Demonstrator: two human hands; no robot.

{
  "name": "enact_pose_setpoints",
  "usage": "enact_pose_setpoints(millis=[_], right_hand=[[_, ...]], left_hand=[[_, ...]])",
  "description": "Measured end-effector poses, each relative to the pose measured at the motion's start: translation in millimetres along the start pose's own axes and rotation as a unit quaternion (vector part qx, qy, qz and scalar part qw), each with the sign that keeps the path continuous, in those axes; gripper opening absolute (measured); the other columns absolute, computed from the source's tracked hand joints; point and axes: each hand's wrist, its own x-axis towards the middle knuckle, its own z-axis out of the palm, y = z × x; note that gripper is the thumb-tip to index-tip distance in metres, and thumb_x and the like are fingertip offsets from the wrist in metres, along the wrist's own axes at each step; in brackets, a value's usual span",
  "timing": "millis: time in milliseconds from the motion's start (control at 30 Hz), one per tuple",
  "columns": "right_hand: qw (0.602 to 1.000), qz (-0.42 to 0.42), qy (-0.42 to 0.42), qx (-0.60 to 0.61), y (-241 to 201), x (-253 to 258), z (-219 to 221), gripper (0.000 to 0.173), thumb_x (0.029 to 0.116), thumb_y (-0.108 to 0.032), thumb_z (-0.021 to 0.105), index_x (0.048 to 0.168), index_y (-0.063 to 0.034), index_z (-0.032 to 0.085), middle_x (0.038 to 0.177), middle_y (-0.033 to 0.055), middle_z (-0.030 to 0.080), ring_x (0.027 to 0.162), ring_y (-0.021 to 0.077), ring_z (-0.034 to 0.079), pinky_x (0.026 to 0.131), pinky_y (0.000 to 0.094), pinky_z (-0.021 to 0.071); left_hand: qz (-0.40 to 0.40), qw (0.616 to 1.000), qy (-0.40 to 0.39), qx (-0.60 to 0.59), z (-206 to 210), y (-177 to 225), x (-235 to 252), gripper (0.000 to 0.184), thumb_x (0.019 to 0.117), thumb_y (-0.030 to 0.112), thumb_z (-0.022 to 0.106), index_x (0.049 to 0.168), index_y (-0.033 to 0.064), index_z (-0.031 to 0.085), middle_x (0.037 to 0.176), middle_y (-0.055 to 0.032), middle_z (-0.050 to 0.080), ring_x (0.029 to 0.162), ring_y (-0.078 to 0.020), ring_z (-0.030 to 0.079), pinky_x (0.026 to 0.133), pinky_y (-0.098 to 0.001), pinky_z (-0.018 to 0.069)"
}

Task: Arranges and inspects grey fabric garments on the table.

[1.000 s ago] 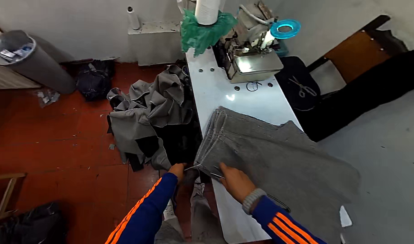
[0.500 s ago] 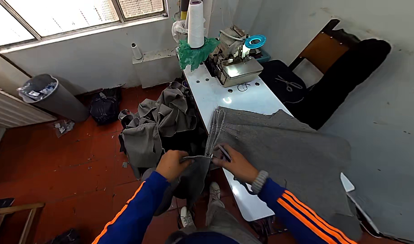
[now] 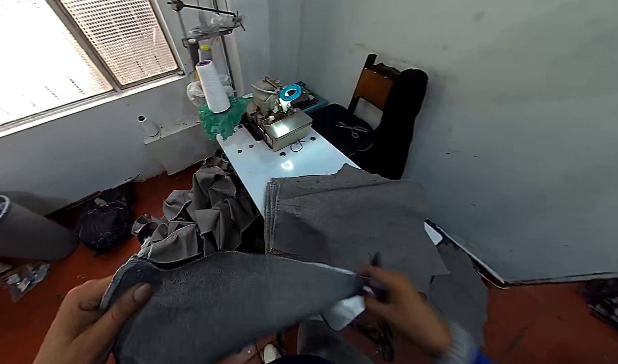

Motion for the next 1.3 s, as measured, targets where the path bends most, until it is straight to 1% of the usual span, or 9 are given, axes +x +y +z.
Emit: enact_pose_setpoints(millis=[133,233,333,433,600,700,800,1000,1300], right_hand=[[0.981,-0.028,0.068,-0.182,-25,18,-150,0.022,0.0810,-0.017,0.072,0.099,-0.0037,0.071,0.068,0.0050,0.061,0.055,0.0133,0.054,0.049,0.0361,0.0459],[0.939,0.006,0.118,-0.323,-14,98,-172,0.014,0.0764,-0.003,0.069,0.089,0.0028,0.066,0.063,0.0136,0.055,0.052,0.0325,0.053,0.047,0.0537,0.0403],[0.920,0.172,0.081,-0.342,70,189,-141,0.019,0.0880,0.001,0.074,0.105,0.0094,0.070,0.101,0.0343,0.066,0.091,0.0555,0.065,0.075,0.0745,0.0488],[0.916,0.290,0.048,-0.275,147,225,-89,0.049,0.0916,-0.012,0.077,0.136,0.0029,0.061,0.137,0.0369,0.052,0.111,0.0585,0.059,0.091,0.0739,0.0474],[0.940,0.231,-0.167,-0.185,148,189,-34,0.043,0.1088,-0.026,0.047,0.142,-0.0009,0.053,0.128,0.0303,0.060,0.110,0.0461,0.065,0.094,0.0639,0.0513],[0.918,0.158,-0.336,-0.137,123,169,-13,0.033,0.1075,-0.019,0.047,0.131,-0.0029,0.064,0.120,0.0235,0.067,0.110,0.0396,0.066,0.099,0.0574,0.0511],[0.895,0.118,-0.404,-0.150,99,159,33,0.026,0.1027,-0.018,0.058,0.121,-0.0023,0.066,0.107,0.0210,0.070,0.098,0.0385,0.069,0.089,0.0583,0.0540],[0.834,0.134,-0.449,-0.292,63,171,127,0.055,0.0940,-0.030,0.071,0.138,-0.0029,0.053,0.110,0.0253,0.070,0.104,0.0450,0.068,0.089,0.0629,0.0529],[0.818,0.122,-0.451,-0.336,41,152,231,0.042,0.1053,-0.020,0.047,0.143,-0.0021,0.050,0.122,0.0283,0.067,0.115,0.0473,0.066,0.093,0.0637,0.0522]], left_hand=[[-0.021,0.999,0.008,-0.028,73,-44,49,0.016,0.1020,0.035,0.061,0.095,0.0275,0.073,0.084,0.0167,0.073,0.075,0.0058,0.068,0.070,-0.0175,0.0593],[-0.113,0.994,-0.005,-0.012,152,-107,122,0.021,0.1019,0.017,0.059,0.092,0.0043,0.072,0.076,-0.0012,0.071,0.069,-0.0091,0.069,0.069,-0.0343,0.0606],[-0.225,0.970,-0.045,0.078,230,-196,191,0.036,0.1068,0.028,0.056,0.107,-0.0041,0.072,0.094,-0.0223,0.073,0.091,-0.0350,0.072,0.088,-0.0585,0.0554],[-0.314,0.929,-0.078,0.178,274,-276,220,0.046,0.1084,0.038,0.050,0.131,0.0003,0.064,0.122,-0.0270,0.068,0.116,-0.0439,0.065,0.101,-0.0641,0.0482],[-0.390,0.910,0.040,0.133,239,-342,139,0.042,0.1082,0.022,0.050,0.141,-0.0037,0.052,0.134,-0.0267,0.061,0.126,-0.0392,0.059,0.110,-0.0553,0.0454],[-0.482,0.861,-0.104,0.128,253,-374,42,0.062,0.0914,0.002,0.063,0.150,-0.0021,0.044,0.151,-0.0281,0.047,0.139,-0.0419,0.048,0.116,-0.0541,0.0411],[-0.493,0.837,-0.213,0.102,300,-382,4,0.084,0.0826,0.012,0.081,0.155,-0.0006,0.040,0.164,-0.0264,0.029,0.149,-0.0423,0.035,0.122,-0.0520,0.0323],[-0.502,0.835,-0.222,0.046,266,-372,-3,0.050,0.0988,0.015,0.062,0.145,0.0001,0.050,0.138,-0.0267,0.059,0.131,-0.0409,0.057,0.111,-0.0587,0.0428],[-0.393,0.852,-0.315,0.142,187,-276,-28,0.042,0.1074,0.033,0.052,0.131,0.0007,0.064,0.128,-0.0252,0.066,0.124,-0.0405,0.062,0.108,-0.0598,0.0448]])
